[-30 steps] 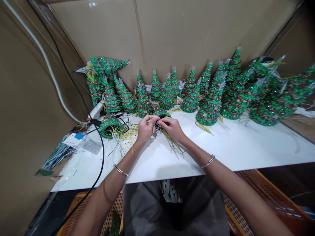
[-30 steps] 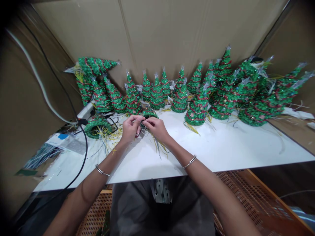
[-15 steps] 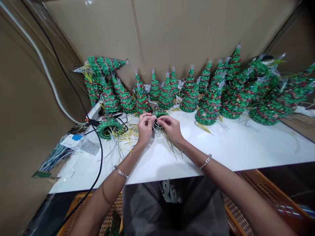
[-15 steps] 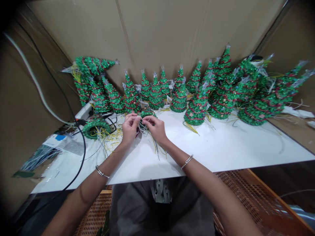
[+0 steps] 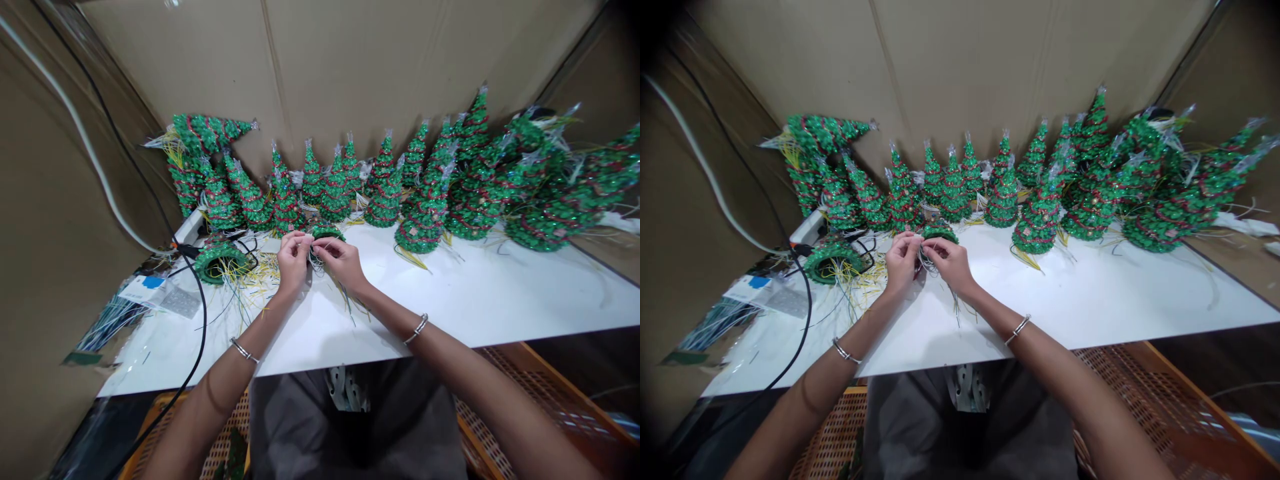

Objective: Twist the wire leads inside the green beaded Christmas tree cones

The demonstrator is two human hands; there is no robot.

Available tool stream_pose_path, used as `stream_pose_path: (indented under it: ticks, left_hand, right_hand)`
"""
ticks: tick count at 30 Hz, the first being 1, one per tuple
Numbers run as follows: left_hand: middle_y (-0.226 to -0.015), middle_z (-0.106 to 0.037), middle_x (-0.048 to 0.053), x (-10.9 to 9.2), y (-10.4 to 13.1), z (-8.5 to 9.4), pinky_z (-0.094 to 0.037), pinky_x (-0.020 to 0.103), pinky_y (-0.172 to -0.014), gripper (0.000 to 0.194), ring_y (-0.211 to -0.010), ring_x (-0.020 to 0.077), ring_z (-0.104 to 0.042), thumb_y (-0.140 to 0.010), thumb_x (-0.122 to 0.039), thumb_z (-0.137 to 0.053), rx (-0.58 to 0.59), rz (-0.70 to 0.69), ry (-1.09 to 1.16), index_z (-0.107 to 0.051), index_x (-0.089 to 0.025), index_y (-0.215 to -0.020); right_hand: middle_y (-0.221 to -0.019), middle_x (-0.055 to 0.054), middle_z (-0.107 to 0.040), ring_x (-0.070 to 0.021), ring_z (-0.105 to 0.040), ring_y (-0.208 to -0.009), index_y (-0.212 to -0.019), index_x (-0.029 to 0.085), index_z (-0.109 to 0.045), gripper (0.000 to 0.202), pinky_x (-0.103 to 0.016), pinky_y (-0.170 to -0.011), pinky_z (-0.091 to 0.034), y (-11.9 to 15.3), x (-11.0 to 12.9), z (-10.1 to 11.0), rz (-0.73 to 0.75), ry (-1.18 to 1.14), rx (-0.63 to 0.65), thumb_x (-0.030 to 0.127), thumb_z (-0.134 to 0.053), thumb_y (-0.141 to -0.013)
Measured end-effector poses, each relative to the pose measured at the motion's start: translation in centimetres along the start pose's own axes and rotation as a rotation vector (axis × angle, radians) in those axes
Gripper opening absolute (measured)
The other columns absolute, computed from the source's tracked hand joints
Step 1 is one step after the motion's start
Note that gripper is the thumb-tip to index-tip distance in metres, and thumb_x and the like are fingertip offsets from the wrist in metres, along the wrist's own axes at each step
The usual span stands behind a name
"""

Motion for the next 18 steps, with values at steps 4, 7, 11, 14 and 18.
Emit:
stream_pose_path:
  ticks: [4, 7, 11, 14, 18]
  left_hand:
    - [-0.100, -0.058, 0.008, 0.0, 0.1, 0.0, -0.050, 0.032, -0.087, 0.028, -0.098, 0.0182, -0.058, -0.083, -0.046, -0.068, -0.006, 0.009, -0.004, -0.071, -0.019, -0.078]
    - [-0.099, -0.058, 0.008, -0.2, 0.1, 0.0, -0.050, 0.032, -0.087, 0.028, -0.097, 0.0182, -0.059, -0.083, -0.045, -0.068, -0.007, 0.003, -0.010, -0.071, -0.018, -0.077]
    - [-0.098, -0.058, 0.008, -0.8, 0.1, -0.2, -0.051, 0.031, -0.083, 0.026, -0.094, 0.0176, -0.059, -0.083, -0.044, -0.068, 0.018, -0.022, -0.037, -0.070, -0.018, -0.076]
    - [-0.098, -0.058, 0.007, -1.4, 0.2, -0.3, -0.051, 0.030, -0.080, 0.024, -0.092, 0.0167, -0.059, -0.084, -0.042, -0.068, 0.039, -0.052, -0.068, -0.070, -0.019, -0.076]
    - [-0.096, -0.058, 0.005, -1.9, 0.1, -0.3, -0.050, 0.030, -0.082, 0.022, -0.092, 0.0162, -0.058, -0.085, -0.039, -0.067, 0.064, -0.102, -0.102, -0.069, -0.019, -0.076]
  right_hand:
    - [-0.086, -0.004, -0.074, -0.0145, -0.063, -0.071, -0.091, 0.018, -0.074, 0.017, -0.027, -0.066, -0.050, 0.0, 0.0, -0.1, 0.008, 0.040, 0.012, 0.030, -0.065, -0.085]
    - [-0.086, -0.004, -0.074, -0.0147, -0.063, -0.071, -0.091, 0.018, -0.075, 0.017, -0.027, -0.067, -0.050, 0.0, 0.1, -0.1, 0.023, 0.053, 0.015, 0.030, -0.064, -0.085]
    - [-0.088, -0.005, -0.074, -0.0156, -0.065, -0.075, -0.090, 0.018, -0.075, 0.017, -0.028, -0.070, -0.052, -0.1, 0.1, 0.1, 0.018, 0.036, 0.010, 0.030, -0.065, -0.084]
    - [-0.088, -0.005, -0.074, -0.0156, -0.066, -0.076, -0.088, 0.017, -0.075, 0.016, -0.028, -0.072, -0.052, -0.1, 0.3, 0.2, 0.013, 0.017, 0.009, 0.029, -0.066, -0.083]
    - [-0.083, -0.005, -0.073, -0.0146, -0.064, -0.071, -0.089, 0.016, -0.074, 0.019, -0.028, -0.069, -0.053, -0.1, -0.3, 0.0, -0.050, -0.045, 0.041, 0.033, -0.068, -0.081]
Point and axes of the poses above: each hand's wrist, its own y-axis away from the middle knuckle, its own z-axis out of the back of the hand, x = y × z, the point moved 10 cm from there along -y, towards the middle knuckle
